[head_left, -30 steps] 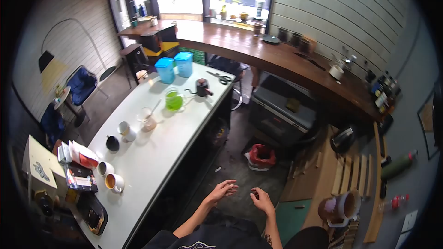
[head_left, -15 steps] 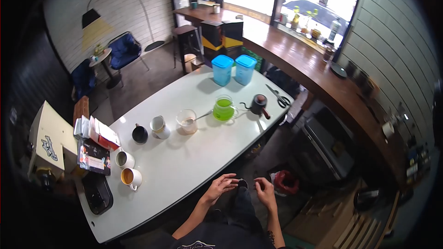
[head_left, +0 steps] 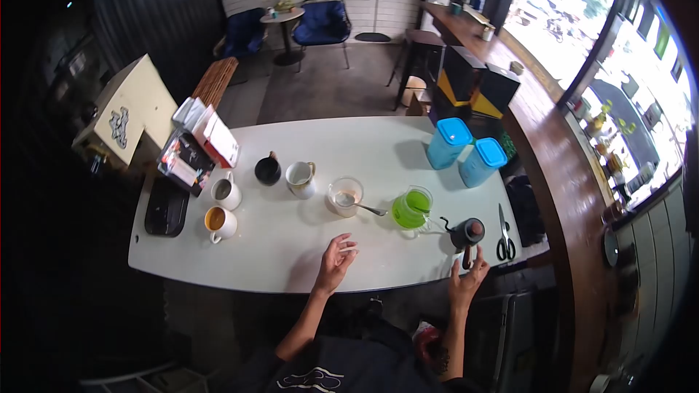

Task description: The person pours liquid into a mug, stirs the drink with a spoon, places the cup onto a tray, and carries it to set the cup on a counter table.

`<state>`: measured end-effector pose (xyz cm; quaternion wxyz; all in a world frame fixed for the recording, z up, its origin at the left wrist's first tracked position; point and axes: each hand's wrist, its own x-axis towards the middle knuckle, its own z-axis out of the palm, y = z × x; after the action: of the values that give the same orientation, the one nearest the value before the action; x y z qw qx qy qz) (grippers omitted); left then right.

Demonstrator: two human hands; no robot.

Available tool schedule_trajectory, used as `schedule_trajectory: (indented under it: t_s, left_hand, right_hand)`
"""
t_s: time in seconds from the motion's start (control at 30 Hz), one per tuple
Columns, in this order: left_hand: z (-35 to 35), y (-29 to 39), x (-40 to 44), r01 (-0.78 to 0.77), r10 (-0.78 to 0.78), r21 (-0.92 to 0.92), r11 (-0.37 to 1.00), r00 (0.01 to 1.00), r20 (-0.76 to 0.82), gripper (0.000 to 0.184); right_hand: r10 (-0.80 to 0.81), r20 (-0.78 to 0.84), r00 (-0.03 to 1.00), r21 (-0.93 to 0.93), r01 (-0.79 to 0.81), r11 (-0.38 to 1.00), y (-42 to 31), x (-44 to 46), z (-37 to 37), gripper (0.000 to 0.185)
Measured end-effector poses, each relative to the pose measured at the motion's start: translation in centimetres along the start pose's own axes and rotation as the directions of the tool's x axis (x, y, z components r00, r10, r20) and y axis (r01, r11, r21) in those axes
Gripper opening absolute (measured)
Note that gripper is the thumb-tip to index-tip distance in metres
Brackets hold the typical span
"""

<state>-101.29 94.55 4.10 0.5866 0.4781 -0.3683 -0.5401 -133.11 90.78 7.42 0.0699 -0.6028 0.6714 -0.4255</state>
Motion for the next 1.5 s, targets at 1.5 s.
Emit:
schedule_trajectory:
  t_s: [1.5]
  left_hand:
    - [4.8, -0.6, 27.9, -0.358, 0.361, 0.454, 0.816, 0.929, 0.083, 0.083]
  right_hand:
    - [0.243, 0.147, 0.959, -0.244, -0.203, 0.948, -0.4, 2.4, 2.7, 0.098]
